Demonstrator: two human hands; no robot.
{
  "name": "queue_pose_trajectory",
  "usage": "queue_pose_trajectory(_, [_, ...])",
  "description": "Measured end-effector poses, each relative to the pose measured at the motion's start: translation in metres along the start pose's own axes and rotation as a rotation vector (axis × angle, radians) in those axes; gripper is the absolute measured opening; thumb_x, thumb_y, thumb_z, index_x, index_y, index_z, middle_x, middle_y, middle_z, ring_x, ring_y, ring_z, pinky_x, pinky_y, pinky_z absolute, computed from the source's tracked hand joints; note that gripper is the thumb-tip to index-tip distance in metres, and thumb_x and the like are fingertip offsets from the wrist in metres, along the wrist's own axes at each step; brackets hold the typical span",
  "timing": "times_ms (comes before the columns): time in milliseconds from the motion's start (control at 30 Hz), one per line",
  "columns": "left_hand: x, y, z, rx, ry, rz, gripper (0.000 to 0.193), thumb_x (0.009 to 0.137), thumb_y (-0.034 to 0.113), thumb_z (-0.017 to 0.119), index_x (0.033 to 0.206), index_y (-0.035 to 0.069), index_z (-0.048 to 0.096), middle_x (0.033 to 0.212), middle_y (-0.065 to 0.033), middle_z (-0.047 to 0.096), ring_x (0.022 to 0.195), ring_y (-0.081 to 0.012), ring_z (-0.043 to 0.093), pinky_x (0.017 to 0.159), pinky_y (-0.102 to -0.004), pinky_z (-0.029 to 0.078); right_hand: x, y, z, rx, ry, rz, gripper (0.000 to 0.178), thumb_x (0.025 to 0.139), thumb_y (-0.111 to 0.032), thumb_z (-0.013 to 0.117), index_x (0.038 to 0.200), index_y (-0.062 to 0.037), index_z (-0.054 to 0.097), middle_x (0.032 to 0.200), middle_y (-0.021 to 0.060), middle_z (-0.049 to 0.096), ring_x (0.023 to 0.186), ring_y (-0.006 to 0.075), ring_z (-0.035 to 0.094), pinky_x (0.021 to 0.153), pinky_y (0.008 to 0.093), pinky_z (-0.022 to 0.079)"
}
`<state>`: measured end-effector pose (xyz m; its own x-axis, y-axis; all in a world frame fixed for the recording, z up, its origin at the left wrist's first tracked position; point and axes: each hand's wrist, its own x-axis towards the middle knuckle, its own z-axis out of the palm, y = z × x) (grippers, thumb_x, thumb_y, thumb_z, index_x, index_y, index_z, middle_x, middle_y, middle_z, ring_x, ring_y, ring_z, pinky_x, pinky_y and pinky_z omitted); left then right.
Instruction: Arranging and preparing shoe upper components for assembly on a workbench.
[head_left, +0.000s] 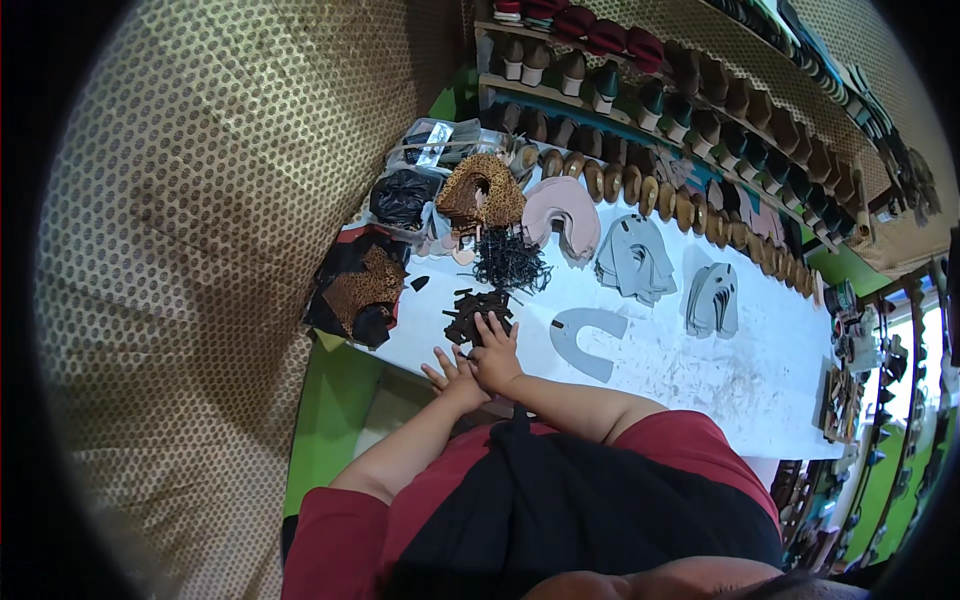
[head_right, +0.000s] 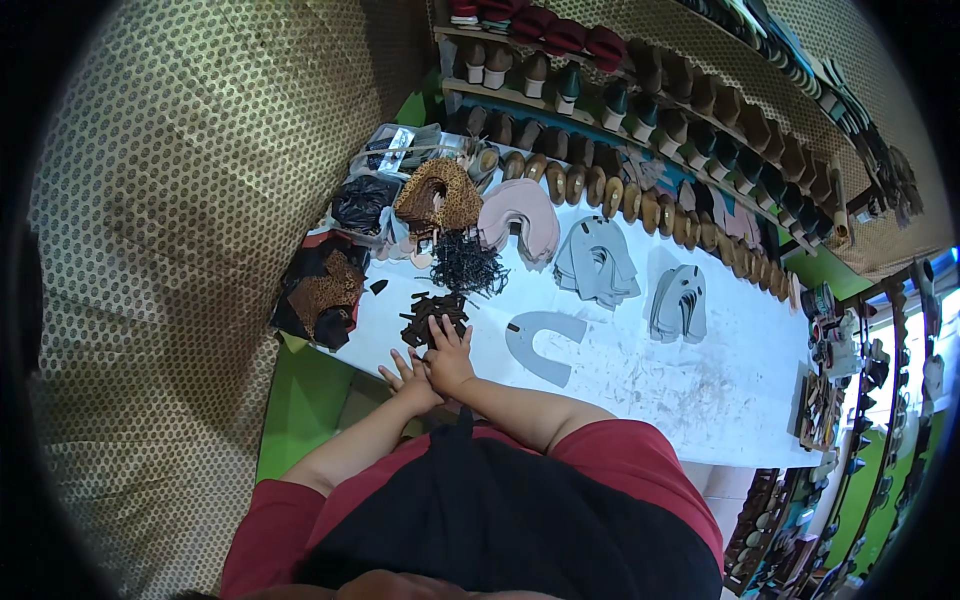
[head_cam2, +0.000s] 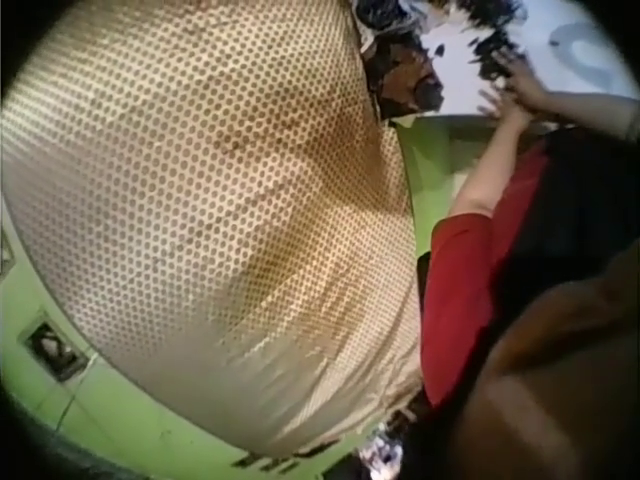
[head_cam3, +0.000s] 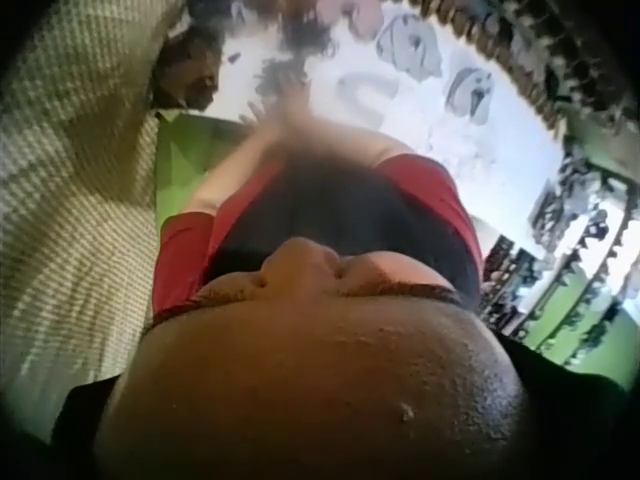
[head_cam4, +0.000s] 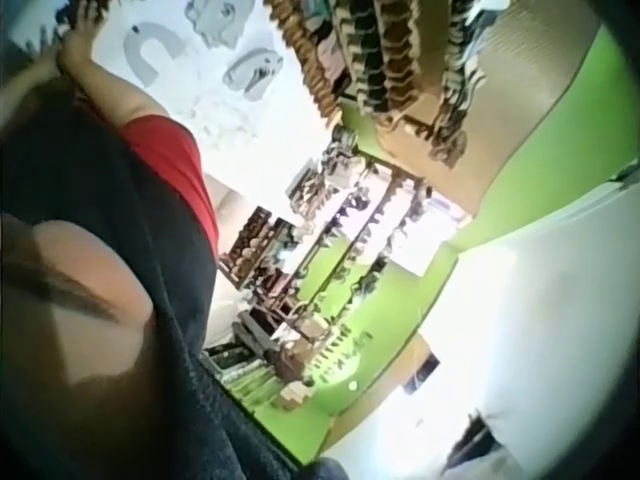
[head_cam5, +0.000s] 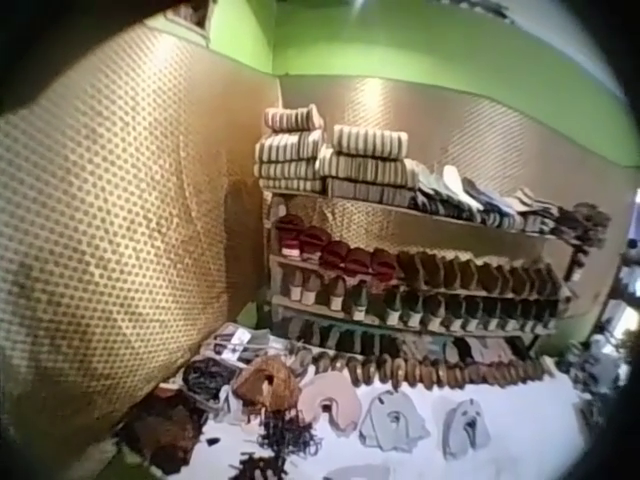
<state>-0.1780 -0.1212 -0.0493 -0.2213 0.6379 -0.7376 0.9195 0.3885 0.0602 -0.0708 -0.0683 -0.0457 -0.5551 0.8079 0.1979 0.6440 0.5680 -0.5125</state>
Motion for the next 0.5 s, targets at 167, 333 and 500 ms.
queue_pose_trajectory(167, [-0.013,0.005,-0.008,-0.034,0.039,0.003,0.140,0.069,0.060,0.080,0.154,0.020,-0.024,0.158,-0.0213,-0.030,0.139,-0.0600,-0.025,0.115,-0.0661,0.007,-0.001,0.024,-0.012,0.134,0.036,0.107,0.011,0.074,-0.027,0.077,0.076,-0.0160,0.076,0.156,0.0171,0.034,0.145,0.0442,0.024,0.111,0.0732,0.015])
queue_pose_trajectory(333, [-0.026,0.005,-0.016,-0.184,0.045,-0.058,0.147,0.065,0.062,0.083,0.153,0.019,-0.026,0.159,-0.0217,-0.029,0.139,-0.0593,-0.025,0.115,-0.0669,0.007,-0.004,0.101,-0.063,0.040,0.028,0.152,0.017,0.075,-0.017,0.074,0.092,-0.0162,0.070,0.157,0.0192,0.030,0.145,0.0506,0.020,0.111,0.0724,0.018])
queue_pose_trajectory(500, [-0.031,0.008,-0.023,-0.212,0.032,-0.081,0.148,0.063,0.061,0.084,0.153,0.019,-0.026,0.158,-0.0221,-0.030,0.139,-0.0590,-0.026,0.114,-0.0673,0.007,-0.019,0.166,-0.144,-0.287,-0.188,0.201,0.011,0.079,-0.020,0.069,0.090,-0.0170,0.069,0.162,0.0162,0.023,0.149,0.0482,0.009,0.111,0.0751,0.012])
